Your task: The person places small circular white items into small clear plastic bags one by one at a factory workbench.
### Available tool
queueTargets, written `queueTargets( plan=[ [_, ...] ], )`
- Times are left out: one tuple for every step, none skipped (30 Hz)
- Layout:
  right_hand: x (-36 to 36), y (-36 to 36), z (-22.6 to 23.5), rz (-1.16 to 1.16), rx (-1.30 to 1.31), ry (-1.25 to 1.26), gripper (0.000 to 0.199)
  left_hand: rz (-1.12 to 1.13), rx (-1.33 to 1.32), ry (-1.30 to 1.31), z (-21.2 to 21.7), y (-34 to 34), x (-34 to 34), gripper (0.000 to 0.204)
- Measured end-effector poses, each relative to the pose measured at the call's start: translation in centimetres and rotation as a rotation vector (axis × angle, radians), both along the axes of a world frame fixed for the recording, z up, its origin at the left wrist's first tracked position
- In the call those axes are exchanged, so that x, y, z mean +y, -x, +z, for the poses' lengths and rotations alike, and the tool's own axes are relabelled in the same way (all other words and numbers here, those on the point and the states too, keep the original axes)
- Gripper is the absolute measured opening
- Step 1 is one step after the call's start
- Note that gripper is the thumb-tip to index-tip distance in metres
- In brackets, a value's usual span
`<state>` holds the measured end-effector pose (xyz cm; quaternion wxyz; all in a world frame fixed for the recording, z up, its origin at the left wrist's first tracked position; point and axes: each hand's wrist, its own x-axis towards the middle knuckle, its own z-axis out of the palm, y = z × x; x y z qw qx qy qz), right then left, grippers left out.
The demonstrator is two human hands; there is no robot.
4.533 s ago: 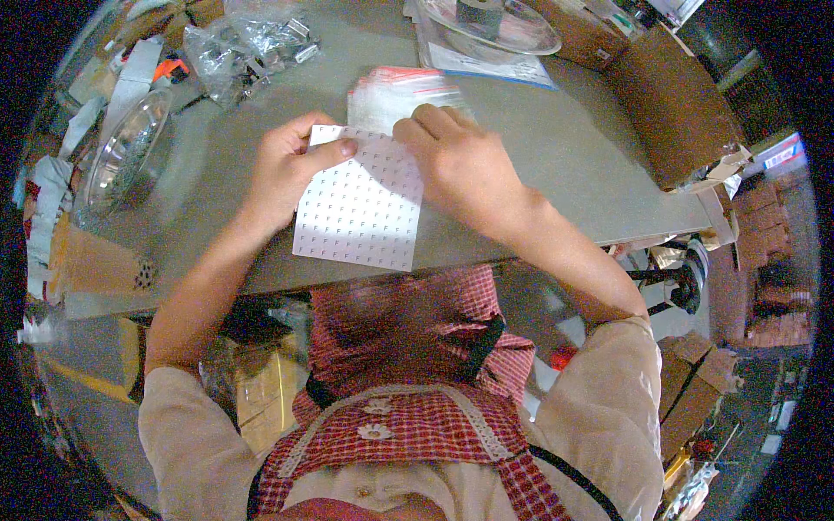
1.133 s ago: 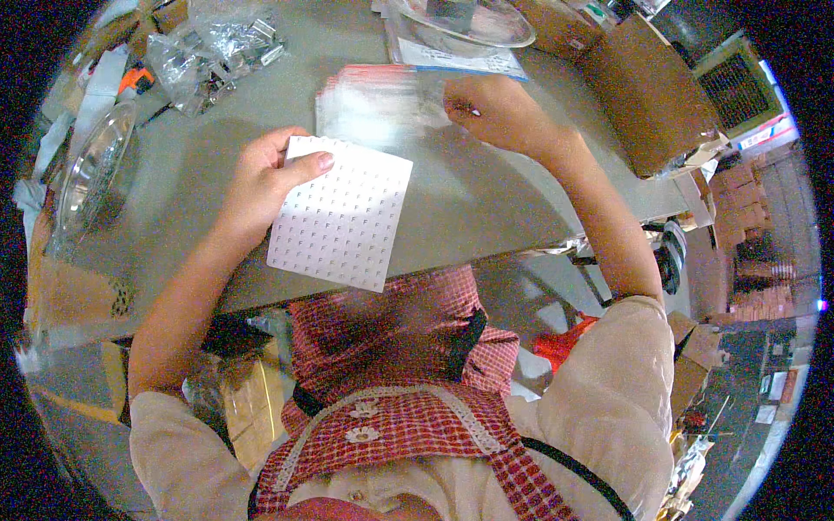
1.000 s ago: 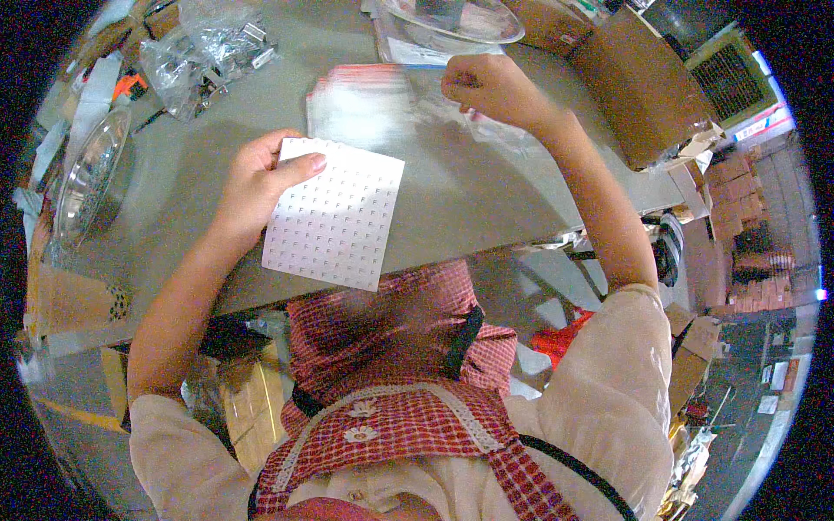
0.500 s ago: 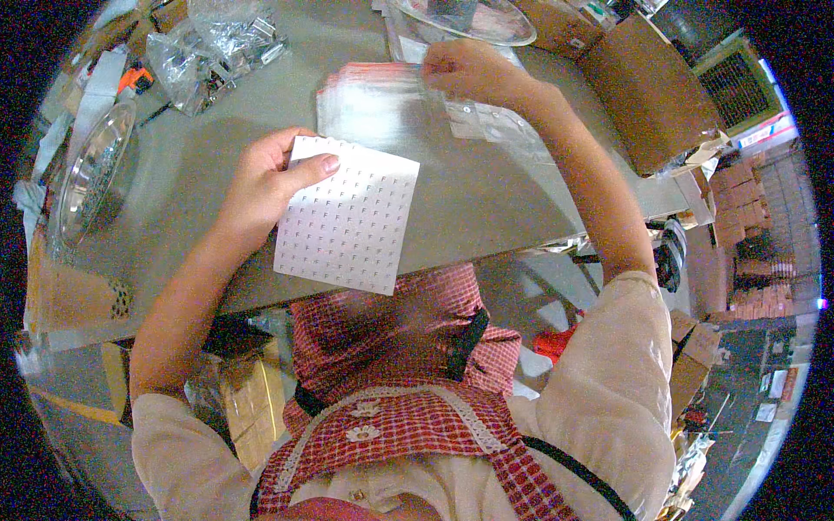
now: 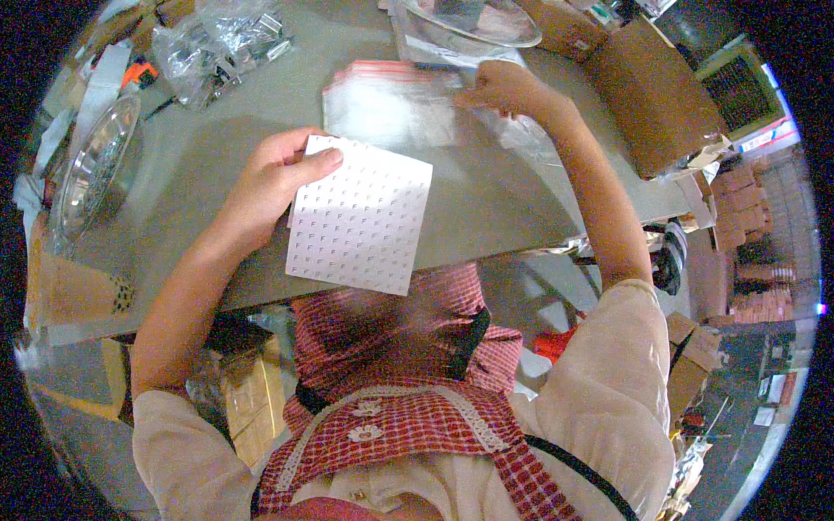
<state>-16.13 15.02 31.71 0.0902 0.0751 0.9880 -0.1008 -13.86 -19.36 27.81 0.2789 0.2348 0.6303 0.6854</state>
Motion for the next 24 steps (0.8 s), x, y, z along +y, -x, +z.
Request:
queueTargets(
  plan=[
    [0.7,-0.3,0.4,-0.019,-0.026,-0.014,0.048,-0.004,0.006,0.000,-0.3,0.2,-0.1,0.024],
    [0.5,-0.6,0.8,-0.041,-0.053,-0.027,0.047,-0.011,0.011,0.001,-0.6,0.4,-0.1,0.024],
    [0.2,-1.6,1.1,-0.001,0.053,-0.014,0.039,-0.012,0.016,-0.004,-0.6,0.4,-0.1,0.024],
    [-0.2,-2.0,1.0,0.101,0.175,0.041,0.034,-0.012,0.022,-0.010,-0.6,0.4,-0.1,0.024],
    [-0.6,-2.3,0.6,0.202,0.297,0.100,0.030,-0.013,0.027,-0.011,-0.6,0.4,0.0,0.024],
    [-2.3,-2.7,0.5,0.309,0.414,0.164,0.026,-0.006,0.032,-0.016,-0.7,0.3,-0.1,0.024],
    [-4.1,-3.6,0.9,0.323,0.316,0.402,0.016,0.001,0.037,-0.022,-0.7,0.3,-0.2,0.024],
    [-5.4,-4.0,0.8,0.432,0.323,0.483,0.014,-0.004,0.045,-0.031,-0.6,0.3,0.0,0.024],
    [-7.6,-4.8,1.4,0.489,0.287,0.490,0.014,0.004,0.040,-0.028,-0.5,0.2,-0.2,0.022],
    [-9.6,-5.7,2.1,0.545,0.253,0.492,0.013,0.011,0.038,-0.029,-0.3,0.0,-0.2,0.021],
    [-10.7,-6.2,2.1,0.566,0.280,0.448,0.013,0.013,0.038,-0.032,-0.1,0.0,-0.1,0.019],
    [-11.8,-6.4,2.1,0.590,0.304,0.403,0.014,0.010,0.063,-0.005,0.0,0.0,-0.2,0.021],
    [-12.4,-6.4,2.0,0.614,0.328,0.358,0.014,0.007,0.089,0.021,0.0,0.0,-0.3,0.022],
    [-12.7,-6.3,1.9,0.621,0.341,0.356,0.014,0.007,0.112,0.047,0.0,0.0,-0.4,0.024],
    [-13.0,-6.2,1.8,0.627,0.354,0.355,0.014,0.010,0.120,0.049,0.1,-0.1,-0.4,0.024],
    [-13.2,-6.2,1.7,0.632,0.367,0.353,0.014,0.013,0.128,0.052,0.2,-0.2,-0.4,0.024],
    [-13.4,-6.4,1.7,0.627,0.403,0.314,0.014,0.014,0.136,0.052,0.3,-0.2,-0.3,0.024],
    [-13.7,-6.9,1.7,0.621,0.439,0.276,0.014,0.013,0.119,0.045,0.2,-0.2,-0.4,0.023],
    [-14.0,-7.3,1.6,0.614,0.475,0.238,0.013,0.012,0.103,0.038,-0.1,-0.1,-0.4,0.023],
    [-14.1,-7.8,1.3,0.691,0.584,0.166,0.013,0.006,0.088,0.032,-0.3,0.0,-0.2,0.023],
    [-14.3,-8.2,0.7,0.767,0.693,0.092,0.013,0.016,0.062,0.030,-0.2,0.0,-0.2,0.023],
    [-14.3,-8.4,0.3,0.842,0.800,0.016,0.013,0.026,0.036,0.029,0.0,-0.2,-0.3,0.023],
    [-13.9,-8.5,0.5,0.929,0.786,0.026,0.014,0.033,0.010,0.028,0.0,-0.2,-0.3,0.023],
    [-13.1,-8.3,0.6,0.813,0.726,0.155,0.012,0.024,-0.011,0.012,-0.1,-0.1,-0.2,0.023]
  ],
)
